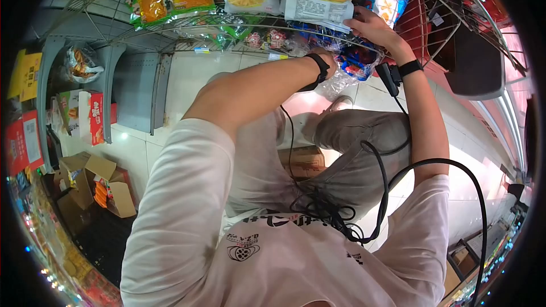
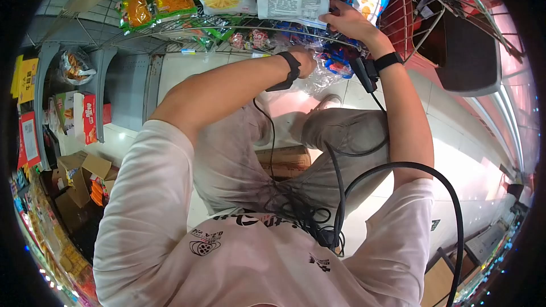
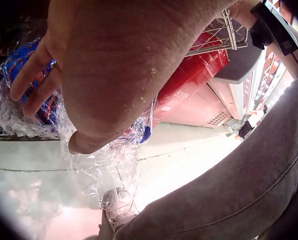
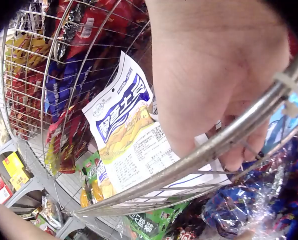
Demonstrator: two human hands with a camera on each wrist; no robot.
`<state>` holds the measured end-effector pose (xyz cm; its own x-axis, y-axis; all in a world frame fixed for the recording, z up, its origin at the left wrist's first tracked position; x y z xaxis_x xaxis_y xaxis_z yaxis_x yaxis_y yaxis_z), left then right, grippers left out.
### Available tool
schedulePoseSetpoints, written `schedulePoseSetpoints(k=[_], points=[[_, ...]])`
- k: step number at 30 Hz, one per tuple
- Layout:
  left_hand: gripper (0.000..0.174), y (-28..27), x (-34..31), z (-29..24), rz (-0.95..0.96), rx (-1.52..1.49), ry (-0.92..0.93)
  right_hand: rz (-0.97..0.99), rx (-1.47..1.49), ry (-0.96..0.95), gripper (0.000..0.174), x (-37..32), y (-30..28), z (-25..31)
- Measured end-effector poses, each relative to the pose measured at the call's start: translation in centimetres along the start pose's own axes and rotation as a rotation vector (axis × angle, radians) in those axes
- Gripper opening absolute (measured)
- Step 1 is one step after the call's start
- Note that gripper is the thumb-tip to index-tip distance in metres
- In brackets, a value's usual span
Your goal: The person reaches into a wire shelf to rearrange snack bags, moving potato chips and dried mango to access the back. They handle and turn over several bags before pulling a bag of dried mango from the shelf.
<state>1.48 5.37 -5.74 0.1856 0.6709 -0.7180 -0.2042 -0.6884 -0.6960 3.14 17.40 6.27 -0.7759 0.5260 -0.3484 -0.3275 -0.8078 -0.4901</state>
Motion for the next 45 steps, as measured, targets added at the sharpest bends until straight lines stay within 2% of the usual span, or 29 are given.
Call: schedulePoseSetpoints(k=[2, 7, 10, 16, 18, 23, 25, 35, 38, 41, 45], points=[[0.057, -0.4, -0.1, -0.1, -0.027, -0.038, 0.004, -0.028, 0.021, 0.019, 0.068, 0.1, -0.4, -0.8], [0.055, -0.5, -0.5, -0.3, 0.001, -0.085, -0.01, -0.021, -0.007, 0.04, 0.065, -0.2, -0.6, -0.4], [0.053, -0.2, 0.6, -0.5, -0.086, -0.01, 0.024, -0.021, 0.004, 0.032, 0.064, -0.1, -0.7, -0.4], [0.051, 0.5, 1.8, -0.3, -0.081, -0.025, -0.008, -0.039, 0.064, -0.011, 0.061, -0.4, -0.4, 0.6], [0.052, 0.8, 2.4, -0.3, -0.069, -0.045, -0.013, -0.019, 0.092, 0.042, 0.056, -0.5, -0.5, 0.0], [0.049, 1.0, 2.3, -0.2, -0.015, -0.076, -0.016, -0.016, 0.05, 0.046, 0.057, -0.6, -0.6, 0.1], [0.048, 0.9, 2.6, -0.3, -0.079, -0.03, -0.015, -0.029, 0.068, 0.06, 0.058, -0.6, -0.7, -0.1], [0.046, 1.1, 2.8, -0.3, -0.045, -0.01, -0.013, -0.046, 0.078, 0.016, 0.062, -0.4, -1.0, -0.6], [0.044, 0.7, 2.6, -0.3, -0.097, -0.011, -0.027, -0.059, 0.079, 0.031, 0.062, -0.5, -1.0, -0.5], [0.045, 1.4, 3.2, -0.3, -0.009, -0.017, -0.037, -0.075, 0.063, 0.042, 0.061, -0.8, -1.1, -0.2], [0.044, 1.2, 3.1, -0.1, -0.075, -0.042, -0.056, -0.069, 0.058, 0.041, 0.062, -0.7, -1.0, -0.1]])
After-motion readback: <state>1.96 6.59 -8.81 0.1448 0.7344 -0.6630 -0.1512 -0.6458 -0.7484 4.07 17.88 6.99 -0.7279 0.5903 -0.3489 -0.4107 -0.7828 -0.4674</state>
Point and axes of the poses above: each hand's wrist, its own x-axis towards the middle knuckle, its own y-axis out of the palm, z = x × y, the point moved 8 cm from there along x, towards the middle knuckle, and after that the axes turned 6 degrees about x, right-handed, at the moved point
